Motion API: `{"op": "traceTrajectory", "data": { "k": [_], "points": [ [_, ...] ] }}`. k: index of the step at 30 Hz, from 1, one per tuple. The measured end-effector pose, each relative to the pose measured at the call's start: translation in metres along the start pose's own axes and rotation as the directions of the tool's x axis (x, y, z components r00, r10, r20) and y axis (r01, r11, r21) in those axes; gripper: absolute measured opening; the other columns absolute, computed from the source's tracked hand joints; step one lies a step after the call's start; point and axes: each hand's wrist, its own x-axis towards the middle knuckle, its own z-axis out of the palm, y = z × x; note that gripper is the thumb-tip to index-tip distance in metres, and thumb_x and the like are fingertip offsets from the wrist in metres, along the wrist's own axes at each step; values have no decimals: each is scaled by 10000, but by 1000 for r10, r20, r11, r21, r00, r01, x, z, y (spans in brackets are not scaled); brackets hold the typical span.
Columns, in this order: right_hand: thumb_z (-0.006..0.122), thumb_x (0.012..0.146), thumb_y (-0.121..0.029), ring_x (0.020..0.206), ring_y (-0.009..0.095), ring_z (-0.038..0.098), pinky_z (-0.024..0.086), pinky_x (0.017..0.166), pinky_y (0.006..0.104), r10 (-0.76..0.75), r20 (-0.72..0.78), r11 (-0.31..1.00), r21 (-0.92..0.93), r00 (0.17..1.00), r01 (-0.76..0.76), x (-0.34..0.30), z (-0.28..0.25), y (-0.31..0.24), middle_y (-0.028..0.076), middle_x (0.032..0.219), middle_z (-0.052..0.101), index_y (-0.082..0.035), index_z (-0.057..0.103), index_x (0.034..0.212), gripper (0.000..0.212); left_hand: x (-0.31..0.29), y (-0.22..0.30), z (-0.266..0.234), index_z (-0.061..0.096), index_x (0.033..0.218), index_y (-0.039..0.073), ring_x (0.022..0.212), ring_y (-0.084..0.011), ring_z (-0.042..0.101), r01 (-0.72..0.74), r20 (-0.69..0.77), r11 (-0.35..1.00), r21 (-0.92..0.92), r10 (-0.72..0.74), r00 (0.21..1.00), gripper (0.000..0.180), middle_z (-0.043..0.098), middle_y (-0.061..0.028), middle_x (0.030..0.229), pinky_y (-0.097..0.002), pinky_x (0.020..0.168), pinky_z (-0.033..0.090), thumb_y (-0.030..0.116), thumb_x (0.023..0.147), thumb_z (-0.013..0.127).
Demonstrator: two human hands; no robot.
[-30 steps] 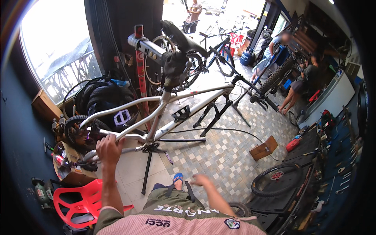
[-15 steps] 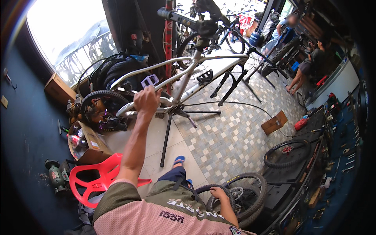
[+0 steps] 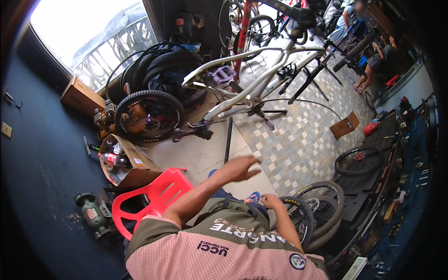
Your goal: The person wipes the bicycle frame with a cloth, then removes the rear wheel and uses a tire lever to work on the tire. The person handles the wheel and tire while standing in a bicycle repair shop.
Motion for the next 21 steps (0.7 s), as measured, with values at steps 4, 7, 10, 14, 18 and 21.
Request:
{"op": "traceTrajectory", "data": {
  "k": [4,7,10,14,18,21],
  "points": [
    [613,991,-340,1050,399,717,562,939,469,-190,-246,969,110,950,222,15,-28,-117,215,1111,751,-105,705,1310,407,-92,-74,18,678,1267,46,1087,-408,695,198,232,969,146,-229,945,474,728,-215,1147,-510,915,554,424,981,662],
    [608,992,-308,1048,404,708,557,946,471,-225,-112,939,242,968,246,7,-51,-190,217,1107,749,-106,701,1318,394,-140,-120,11,667,1286,61,1094,-405,699,386,289,892,237,-444,848,476,735,-211,1164,-515,910,560,421,974,667],
    [605,1007,-264,1107,385,694,548,965,449,-368,-130,929,-6,921,371,6,-50,-214,217,1183,734,-97,702,1310,359,-164,-148,-19,661,1300,80,1051,-418,707,462,270,831,310,-543,795,481,744,-216,1123,-529,882,565,426,967,674],
    [615,992,-284,1127,391,678,541,973,471,-294,14,942,-167,956,293,3,-47,-216,190,1179,742,-125,712,1304,364,-171,-156,-60,671,1279,53,1044,-420,705,549,-9,736,396,-595,804,492,743,-224,1096,-523,885,563,434,968,677],
    [600,999,-331,1099,379,688,545,954,485,-262,24,941,-214,965,261,-7,-50,-201,166,1146,754,-163,709,1316,374,-150,-125,-64,668,1293,48,1075,-410,700,550,-108,761,344,-549,829,486,737,-225,1148,-512,921,554,419,979,672],
    [610,996,-344,1090,374,691,549,950,483,-226,-73,965,-155,972,212,-20,-46,-179,156,1134,758,-171,700,1324,381,-134,-93,-35,649,1357,68,1130,-410,687,484,52,814,321,-525,849,510,727,-231,1214,-497,961,544,418,987,674]
  ]
}}
